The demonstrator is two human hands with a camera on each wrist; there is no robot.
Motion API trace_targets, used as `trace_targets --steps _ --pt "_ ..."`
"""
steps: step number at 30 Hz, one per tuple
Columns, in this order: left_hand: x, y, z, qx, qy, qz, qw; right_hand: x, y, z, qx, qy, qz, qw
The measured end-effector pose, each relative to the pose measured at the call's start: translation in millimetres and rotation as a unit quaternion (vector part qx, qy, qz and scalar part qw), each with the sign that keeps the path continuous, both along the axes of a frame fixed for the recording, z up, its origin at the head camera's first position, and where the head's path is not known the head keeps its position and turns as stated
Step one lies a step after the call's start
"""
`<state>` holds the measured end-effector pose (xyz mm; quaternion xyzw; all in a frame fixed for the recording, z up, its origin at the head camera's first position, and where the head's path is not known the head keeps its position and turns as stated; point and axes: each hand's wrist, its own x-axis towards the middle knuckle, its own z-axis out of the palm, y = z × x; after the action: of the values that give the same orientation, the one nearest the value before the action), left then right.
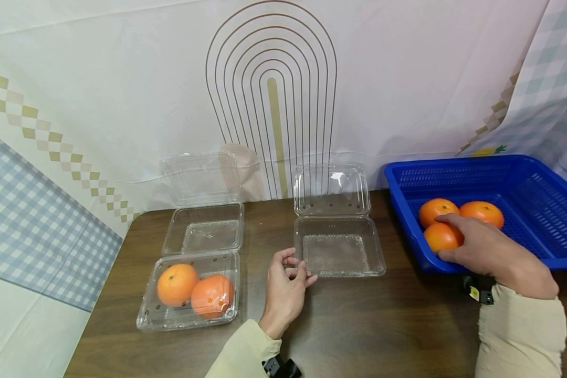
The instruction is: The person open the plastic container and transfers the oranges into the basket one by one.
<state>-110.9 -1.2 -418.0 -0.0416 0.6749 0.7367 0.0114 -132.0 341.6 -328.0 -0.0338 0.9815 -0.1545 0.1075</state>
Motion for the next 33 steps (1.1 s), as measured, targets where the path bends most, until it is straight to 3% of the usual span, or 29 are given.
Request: trace_targets --steps 16,28,33 --pt "-1.5 0.0 -1.1 -0.004 -0.005 -0.002 1.0 -2.9 0 1.3 0.014 -0.028 -0.016 0.9994" --pt "-2.3 -0.2 -1.5 -0.003 -0.011 0.001 0.9999 -0.3 -6 7.6 0.024 0.038 0.005 0.999" --pt "-2.5 -0.4 -1.1 0.001 -0.015 0.001 0.9999 2.4 -15 12.9 0.005 0.053 0.012 0.9985"
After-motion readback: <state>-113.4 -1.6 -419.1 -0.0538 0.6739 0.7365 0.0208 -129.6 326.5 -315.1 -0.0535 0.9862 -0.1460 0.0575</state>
